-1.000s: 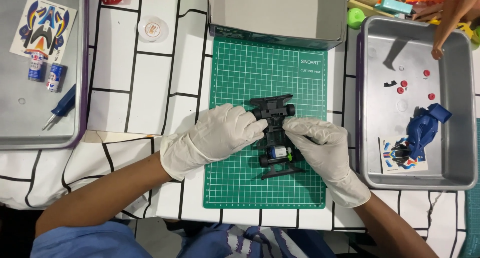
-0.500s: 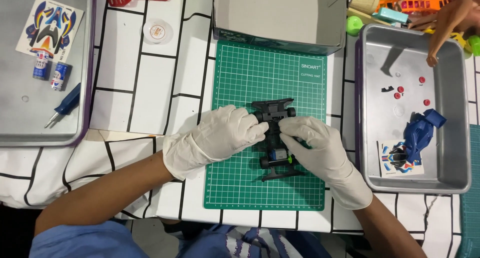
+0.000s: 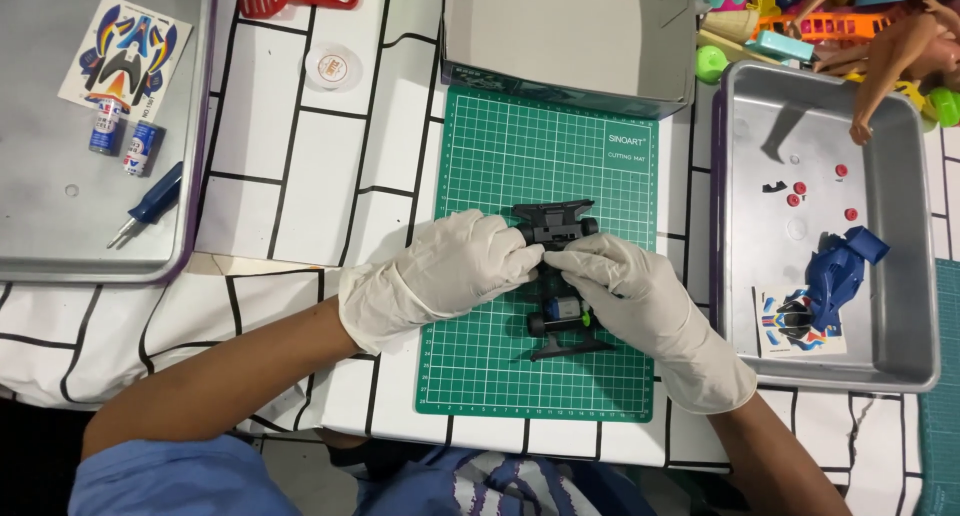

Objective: The person assembles a model car on a green cutting mat. They attach the blue body shell to the black chassis, then insert red wheels into the wheel wells one by one.

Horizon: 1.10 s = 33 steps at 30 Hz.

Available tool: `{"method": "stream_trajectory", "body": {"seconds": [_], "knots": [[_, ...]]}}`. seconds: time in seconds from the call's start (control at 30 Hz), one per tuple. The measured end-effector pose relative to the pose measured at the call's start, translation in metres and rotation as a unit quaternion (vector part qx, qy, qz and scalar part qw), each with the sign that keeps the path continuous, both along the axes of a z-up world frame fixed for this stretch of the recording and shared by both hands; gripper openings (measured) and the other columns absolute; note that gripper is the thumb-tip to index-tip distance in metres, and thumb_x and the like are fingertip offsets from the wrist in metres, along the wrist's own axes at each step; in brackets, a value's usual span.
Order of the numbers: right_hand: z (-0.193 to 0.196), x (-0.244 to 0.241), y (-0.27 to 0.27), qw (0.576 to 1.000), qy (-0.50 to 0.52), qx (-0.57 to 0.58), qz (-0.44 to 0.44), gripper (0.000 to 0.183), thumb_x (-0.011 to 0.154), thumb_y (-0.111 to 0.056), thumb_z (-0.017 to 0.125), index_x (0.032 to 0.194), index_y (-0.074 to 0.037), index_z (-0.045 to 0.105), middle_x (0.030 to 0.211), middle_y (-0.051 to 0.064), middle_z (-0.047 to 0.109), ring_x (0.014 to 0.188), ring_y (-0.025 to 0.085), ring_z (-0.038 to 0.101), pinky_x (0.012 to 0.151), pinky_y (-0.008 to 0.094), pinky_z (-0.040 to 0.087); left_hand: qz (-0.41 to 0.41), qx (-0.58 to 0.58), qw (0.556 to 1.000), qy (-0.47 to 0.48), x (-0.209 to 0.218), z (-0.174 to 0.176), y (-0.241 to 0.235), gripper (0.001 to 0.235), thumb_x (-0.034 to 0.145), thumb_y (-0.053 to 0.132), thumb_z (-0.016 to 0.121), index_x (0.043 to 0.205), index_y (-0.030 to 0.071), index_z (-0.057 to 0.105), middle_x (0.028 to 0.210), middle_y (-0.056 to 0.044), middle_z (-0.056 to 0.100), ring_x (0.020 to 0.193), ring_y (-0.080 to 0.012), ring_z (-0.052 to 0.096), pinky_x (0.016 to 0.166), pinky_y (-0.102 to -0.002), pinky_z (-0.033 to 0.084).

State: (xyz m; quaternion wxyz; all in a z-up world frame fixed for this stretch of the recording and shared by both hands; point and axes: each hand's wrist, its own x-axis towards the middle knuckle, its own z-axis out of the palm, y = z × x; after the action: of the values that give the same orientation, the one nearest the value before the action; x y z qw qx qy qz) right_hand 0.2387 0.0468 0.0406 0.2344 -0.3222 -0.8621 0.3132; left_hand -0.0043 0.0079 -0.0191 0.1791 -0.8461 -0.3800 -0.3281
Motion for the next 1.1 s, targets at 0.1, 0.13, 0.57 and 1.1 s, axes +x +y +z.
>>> {"method": "stream_trajectory", "body": {"seconds": [0.1, 0.13, 0.57, 1.1], "knots": [[0.004, -0.003, -0.002, 0.999, -0.003, -0.032, -0.023, 0.025, 0.089, -0.001, 0.075, 0.11, -0.012, 0.08, 0.095, 0.002, 0.077, 0.073, 0.017, 0.074, 0.065, 0.027, 0.06, 0.02, -0.017, 0.999, -0.019, 0.003, 0.0, -0.002, 0.031, 0.104, 0.038, 0.05, 0.085, 0.014, 0.054, 0.075, 0.003, 0.043, 0.065, -0.0164, 0.048, 0.058, -0.034, 0.045], [0.004, -0.004, -0.002, 0.999, -0.003, -0.032, -0.023, 0.025, 0.089, -0.001, 0.075, 0.11, -0.012, 0.08, 0.095, 0.002, 0.077, 0.073, 0.017, 0.074, 0.065, 0.027, 0.06, 0.02, -0.018, 0.999, -0.019, 0.003, 0.003, -0.001, 0.031, 0.104, 0.038, 0.05, 0.085, 0.014, 0.054, 0.075, 0.003, 0.043, 0.065, -0.0164, 0.048, 0.058, -0.034, 0.045], [0.021, -0.009, -0.009, 0.997, -0.017, -0.064, -0.03, 0.025, 0.089, 0.005, 0.069, 0.109, -0.007, 0.079, 0.095, 0.008, 0.079, 0.071, 0.02, 0.075, 0.061, 0.031, 0.061, 0.071, 0.007, 0.995, -0.07, 0.015, 0.028, -0.007, 0.044, 0.108, 0.028, 0.033, 0.077, 0.008, 0.056, 0.072, 0.0, 0.039, 0.058, -0.0176, 0.041, 0.056, -0.037, 0.04], [0.024, 0.016, -0.013, 0.996, 0.007, -0.031, -0.079, 0.033, 0.088, 0.007, 0.067, 0.111, -0.012, 0.081, 0.101, 0.008, 0.081, 0.09, 0.027, 0.078, 0.078, 0.036, 0.062, 0.038, 0.068, 0.994, -0.078, 0.009, 0.049, -0.007, 0.046, 0.105, 0.026, 0.059, 0.062, 0.016, 0.047, 0.061, 0.005, 0.039, 0.05, -0.0113, 0.036, 0.046, -0.028, 0.035]]}}
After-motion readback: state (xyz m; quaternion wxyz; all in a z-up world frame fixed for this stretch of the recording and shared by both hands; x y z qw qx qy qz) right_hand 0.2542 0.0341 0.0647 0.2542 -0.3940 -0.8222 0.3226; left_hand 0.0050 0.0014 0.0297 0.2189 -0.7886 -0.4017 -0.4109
